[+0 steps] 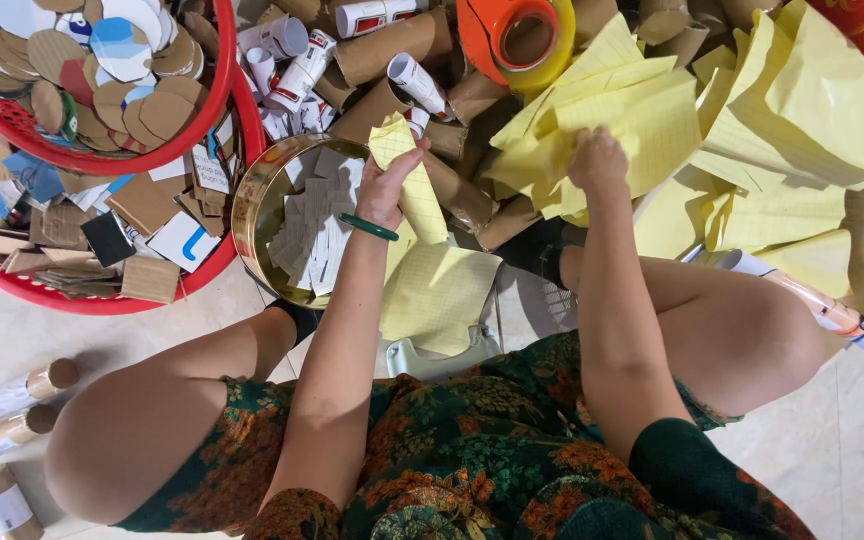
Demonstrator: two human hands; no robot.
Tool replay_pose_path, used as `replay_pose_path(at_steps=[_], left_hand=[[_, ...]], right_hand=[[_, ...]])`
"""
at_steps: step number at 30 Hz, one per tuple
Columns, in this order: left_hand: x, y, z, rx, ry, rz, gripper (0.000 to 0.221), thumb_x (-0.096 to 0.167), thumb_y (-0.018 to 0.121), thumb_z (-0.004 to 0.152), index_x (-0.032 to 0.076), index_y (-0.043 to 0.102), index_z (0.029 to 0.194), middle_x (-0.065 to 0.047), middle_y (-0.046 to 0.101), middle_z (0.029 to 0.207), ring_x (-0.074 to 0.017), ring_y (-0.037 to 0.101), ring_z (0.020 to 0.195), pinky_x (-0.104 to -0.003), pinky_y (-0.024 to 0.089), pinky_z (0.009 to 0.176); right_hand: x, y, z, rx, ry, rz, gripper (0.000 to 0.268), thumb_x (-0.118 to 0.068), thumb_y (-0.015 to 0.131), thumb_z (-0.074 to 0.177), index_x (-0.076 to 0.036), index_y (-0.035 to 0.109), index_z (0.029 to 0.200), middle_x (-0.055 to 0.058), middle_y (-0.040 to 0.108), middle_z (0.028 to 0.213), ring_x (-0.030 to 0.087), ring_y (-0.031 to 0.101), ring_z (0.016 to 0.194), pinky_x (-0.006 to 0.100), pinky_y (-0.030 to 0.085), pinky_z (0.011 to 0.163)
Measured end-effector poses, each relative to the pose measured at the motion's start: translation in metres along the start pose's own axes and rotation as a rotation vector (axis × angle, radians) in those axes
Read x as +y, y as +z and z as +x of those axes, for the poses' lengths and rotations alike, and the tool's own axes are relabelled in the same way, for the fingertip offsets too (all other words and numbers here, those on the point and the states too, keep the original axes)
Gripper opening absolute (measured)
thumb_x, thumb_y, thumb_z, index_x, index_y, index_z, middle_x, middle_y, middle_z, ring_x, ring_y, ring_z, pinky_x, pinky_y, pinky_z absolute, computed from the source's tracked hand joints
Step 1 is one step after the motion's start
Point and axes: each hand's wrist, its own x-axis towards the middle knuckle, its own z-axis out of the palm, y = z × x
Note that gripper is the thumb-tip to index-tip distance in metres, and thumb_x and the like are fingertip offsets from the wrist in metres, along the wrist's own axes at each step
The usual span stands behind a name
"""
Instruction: Manually rolling paper labels or inserts and placing them into cardboard tubes for packaging.
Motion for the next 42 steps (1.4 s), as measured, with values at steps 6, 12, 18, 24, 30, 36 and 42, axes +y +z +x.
replay_pose_path(at_steps=[6,12,18,24,30,36,42], left_hand=[[0.001,-0.001,0.004,0.086,-0.032,0.007,0.035,0.006,0.075,0.087,0.004,0.065,0.121,-0.011,0.075,0.11,-0.0197,0.069,0.083,-0.033,0.058,0.072],[-0.002,-0.014,0.009,0.092,0.024,-0.006,0.034,0.005,0.075,0.089,0.002,0.066,0.121,-0.012,0.075,0.111,-0.0189,0.07,0.087,-0.033,0.058,0.076],[0.001,-0.017,0.011,0.095,0.001,-0.046,0.033,0.005,0.076,0.088,0.002,0.067,0.119,-0.013,0.076,0.108,-0.0195,0.07,0.085,-0.033,0.058,0.075],[0.001,-0.014,0.015,0.097,-0.002,-0.111,0.032,0.006,0.075,0.09,0.002,0.067,0.12,-0.012,0.076,0.107,-0.0194,0.07,0.079,-0.034,0.059,0.072],[-0.008,-0.001,0.012,0.016,0.012,-0.113,0.031,0.006,0.073,0.091,0.003,0.066,0.12,-0.012,0.076,0.109,-0.0196,0.07,0.08,-0.033,0.057,0.071],[-0.001,0.007,0.003,-0.008,0.039,-0.093,0.03,0.005,0.073,0.092,0.003,0.066,0.121,-0.011,0.074,0.114,-0.0171,0.07,0.102,-0.031,0.058,0.084],[0.01,-0.002,-0.001,0.014,0.03,-0.138,0.032,0.006,0.072,0.092,0.002,0.065,0.123,-0.014,0.075,0.112,-0.0184,0.069,0.085,-0.033,0.058,0.076]], right_hand=[[-0.075,-0.122,-0.023,0.617,-0.279,0.326,0.028,-0.003,0.073,0.089,-0.007,0.068,0.116,0.016,0.065,0.113,0.037,0.068,0.094,0.048,0.055,0.082],[-0.149,-0.137,0.037,0.729,-0.681,0.627,0.044,0.004,0.068,0.098,-0.007,0.063,0.14,0.017,0.054,0.14,0.028,0.069,0.097,0.045,0.059,0.092],[-0.157,-0.092,0.095,0.167,-0.297,1.567,0.05,-0.006,0.066,0.096,-0.006,0.05,0.143,0.005,0.049,0.139,0.013,0.072,0.095,0.03,0.066,0.067],[-0.098,-0.113,0.009,0.499,-0.118,2.043,0.058,-0.001,0.068,0.101,0.015,0.043,0.15,0.024,0.061,0.116,0.028,0.061,0.105,0.041,0.062,0.098],[-0.106,-0.046,-0.064,0.651,0.484,2.114,0.065,-0.015,0.048,0.101,0.001,0.017,0.157,0.03,0.038,0.154,0.038,0.045,0.143,0.04,0.043,0.119],[-0.09,0.166,-0.006,0.119,0.94,2.534,0.056,-0.022,0.047,0.106,0.009,0.026,0.148,0.025,0.048,0.133,0.032,0.061,0.11,0.041,0.056,0.103],[-0.148,0.071,-0.042,-0.259,0.818,2.538,0.046,-0.019,0.051,0.108,-0.004,0.032,0.146,0.021,0.052,0.125,0.028,0.062,0.095,0.039,0.056,0.087]])
